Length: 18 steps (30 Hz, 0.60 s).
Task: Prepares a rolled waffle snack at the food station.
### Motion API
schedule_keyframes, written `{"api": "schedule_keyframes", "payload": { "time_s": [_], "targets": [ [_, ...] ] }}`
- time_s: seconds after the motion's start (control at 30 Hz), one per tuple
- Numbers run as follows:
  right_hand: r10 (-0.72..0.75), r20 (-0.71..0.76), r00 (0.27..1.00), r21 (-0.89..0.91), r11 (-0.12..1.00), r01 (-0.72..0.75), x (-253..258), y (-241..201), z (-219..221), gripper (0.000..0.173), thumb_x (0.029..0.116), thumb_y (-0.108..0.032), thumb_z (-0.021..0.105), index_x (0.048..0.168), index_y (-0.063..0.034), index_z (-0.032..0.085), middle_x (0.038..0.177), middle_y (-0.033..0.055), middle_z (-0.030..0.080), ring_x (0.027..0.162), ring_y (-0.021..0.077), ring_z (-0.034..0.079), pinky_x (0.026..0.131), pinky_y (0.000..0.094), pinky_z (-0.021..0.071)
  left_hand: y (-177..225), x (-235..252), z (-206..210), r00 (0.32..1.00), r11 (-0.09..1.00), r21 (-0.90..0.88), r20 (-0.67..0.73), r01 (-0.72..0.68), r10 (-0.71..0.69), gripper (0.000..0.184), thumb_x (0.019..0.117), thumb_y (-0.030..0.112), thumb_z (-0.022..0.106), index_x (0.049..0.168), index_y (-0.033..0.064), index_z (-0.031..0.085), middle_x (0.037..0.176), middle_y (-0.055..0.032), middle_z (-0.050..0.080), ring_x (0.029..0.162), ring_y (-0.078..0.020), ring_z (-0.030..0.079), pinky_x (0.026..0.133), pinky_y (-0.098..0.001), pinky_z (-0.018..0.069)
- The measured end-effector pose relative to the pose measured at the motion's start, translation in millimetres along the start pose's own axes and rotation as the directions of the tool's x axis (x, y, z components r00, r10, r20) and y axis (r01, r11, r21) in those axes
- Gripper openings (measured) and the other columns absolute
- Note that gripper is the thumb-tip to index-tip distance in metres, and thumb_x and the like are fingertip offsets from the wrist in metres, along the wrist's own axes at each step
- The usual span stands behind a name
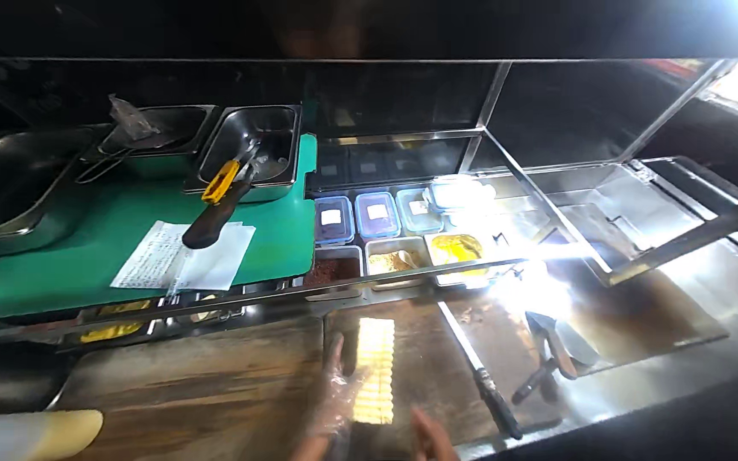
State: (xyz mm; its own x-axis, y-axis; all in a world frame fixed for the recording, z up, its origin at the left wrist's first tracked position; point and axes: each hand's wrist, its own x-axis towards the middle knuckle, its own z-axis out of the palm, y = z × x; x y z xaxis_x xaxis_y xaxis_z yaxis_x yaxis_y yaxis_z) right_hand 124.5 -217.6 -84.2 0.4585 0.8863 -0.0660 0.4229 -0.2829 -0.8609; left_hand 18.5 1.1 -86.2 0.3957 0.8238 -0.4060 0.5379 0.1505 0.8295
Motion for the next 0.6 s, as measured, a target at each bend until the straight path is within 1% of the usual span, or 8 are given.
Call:
{"api": "schedule_keyframes", "payload": {
  "time_s": [0.07, 0.13, 0.2, 0.3, 0.37, 0.43, 0.5, 0.6],
  "targets": [
    [0.244, -0.003, 0.970, 0.121, 0.963, -0.242, 60.3, -7.5, -0.5, 0.071, 0.0953, -0.026, 0.068, 0.157, -0.0081, 0.039, 0.132, 0.0171, 0.062, 0.107, 0.0250, 0.068, 0.087, 0.0428, 0.0602, -2.7, 9.2, 1.2, 1.000, 0.998, -0.065, 0.025, -0.001, 0.002, 0.094, 0.0820, 0.029, 0.084, 0.160, 0.0150, 0.034, 0.146, -0.0148, 0.056, 0.124, -0.0230, 0.062, 0.104, -0.0412, 0.0530],
    [0.416, 0.140, 0.899, 0.147, 0.889, -0.434, 104.9, -13.1, 12.4, 0.107, 0.0828, -0.046, 0.079, 0.166, -0.0178, 0.017, 0.149, 0.0183, 0.049, 0.124, 0.0291, 0.060, 0.101, 0.0484, 0.0544, 2.8, 11.8, 1.6, 0.995, 1.000, 0.005, 0.102, -0.014, 0.013, 0.100, 0.0798, 0.033, 0.085, 0.160, 0.0084, 0.031, 0.152, -0.0162, 0.050, 0.136, -0.0218, 0.054, 0.112, -0.0381, 0.0463],
    [0.456, 0.182, 0.871, 0.135, 0.866, -0.481, 126.9, -16.0, 23.8, 0.120, 0.0745, -0.044, 0.084, 0.166, -0.0190, 0.011, 0.155, 0.0201, 0.043, 0.135, 0.0331, 0.053, 0.108, 0.0536, 0.0488, 3.0, 20.7, 0.9, 0.993, 0.998, 0.068, 0.121, -0.012, 0.004, 0.099, 0.0790, 0.030, 0.084, 0.159, 0.0067, 0.032, 0.152, -0.0174, 0.050, 0.137, -0.0241, 0.052, 0.114, -0.0403, 0.0449],
    [0.469, 0.158, 0.869, 0.471, 0.737, -0.484, 115.8, -14.9, 8.9, 0.099, 0.0802, -0.006, 0.074, 0.163, -0.0163, 0.022, 0.144, 0.0187, 0.055, 0.119, 0.0274, 0.064, 0.095, 0.0480, 0.0577, -2.0, 22.0, -12.3, 0.990, 0.982, -0.155, 0.109, 0.105, -0.088, 0.078, 0.0860, 0.013, 0.075, 0.156, 0.0066, 0.039, 0.145, -0.0179, 0.056, 0.128, -0.0255, 0.059, 0.105, -0.0427, 0.0513],
    [0.503, 0.063, 0.862, 0.565, 0.694, -0.446, 96.4, 2.3, -8.9, 0.079, 0.0862, 0.001, 0.065, 0.158, -0.0080, 0.033, 0.128, 0.0210, 0.065, 0.104, 0.0262, 0.070, 0.084, 0.0442, 0.0596, -8.7, 13.2, -21.4, 0.981, 0.931, -0.314, 0.114, 0.188, -0.160, 0.071, 0.0910, 0.011, 0.070, 0.156, 0.0095, 0.040, 0.143, -0.0182, 0.057, 0.124, -0.0263, 0.060, 0.100, -0.0434, 0.0535],
    [0.458, -0.121, 0.880, 0.397, 0.835, -0.380, 77.1, 21.4, -21.4, 0.070, 0.0868, -0.002, 0.063, 0.153, -0.0012, 0.041, 0.132, 0.0209, 0.063, 0.113, 0.0260, 0.067, 0.094, 0.0417, 0.0570, -14.3, 3.7, -20.6, 0.991, 0.956, -0.263, 0.036, 0.132, -0.128, 0.070, 0.0917, 0.011, 0.071, 0.155, 0.0088, 0.041, 0.141, -0.0209, 0.057, 0.123, -0.0296, 0.060, 0.100, -0.0443, 0.0527],
    [0.375, -0.214, 0.902, 0.237, 0.916, -0.324, 65.0, 26.9, -22.0, 0.067, 0.0881, -0.005, 0.062, 0.152, 0.0016, 0.043, 0.142, 0.0247, 0.055, 0.128, 0.0314, 0.058, 0.106, 0.0453, 0.0497, -27.7, -2.5, -9.9, 0.997, 0.983, -0.186, -0.074, 0.010, -0.024, 0.065, 0.0941, 0.014, 0.069, 0.153, 0.0031, 0.043, 0.138, -0.0229, 0.059, 0.121, -0.0304, 0.063, 0.100, -0.0424, 0.0540],
    [0.382, -0.029, 0.924, 0.282, 0.890, -0.359, 67.4, 13.2, -7.4, 0.058, 0.1000, -0.012, 0.059, 0.154, -0.0009, 0.042, 0.151, 0.0220, 0.050, 0.137, 0.0272, 0.053, 0.113, 0.0415, 0.0470, -33.7, -10.0, 5.8, 0.993, 0.984, -0.173, -0.114, -0.042, 0.022, 0.054, 0.0962, 0.014, 0.064, 0.146, -0.0010, 0.051, 0.134, -0.0226, 0.063, 0.122, -0.0275, 0.064, 0.105, -0.0386, 0.0517]
  ]
}}
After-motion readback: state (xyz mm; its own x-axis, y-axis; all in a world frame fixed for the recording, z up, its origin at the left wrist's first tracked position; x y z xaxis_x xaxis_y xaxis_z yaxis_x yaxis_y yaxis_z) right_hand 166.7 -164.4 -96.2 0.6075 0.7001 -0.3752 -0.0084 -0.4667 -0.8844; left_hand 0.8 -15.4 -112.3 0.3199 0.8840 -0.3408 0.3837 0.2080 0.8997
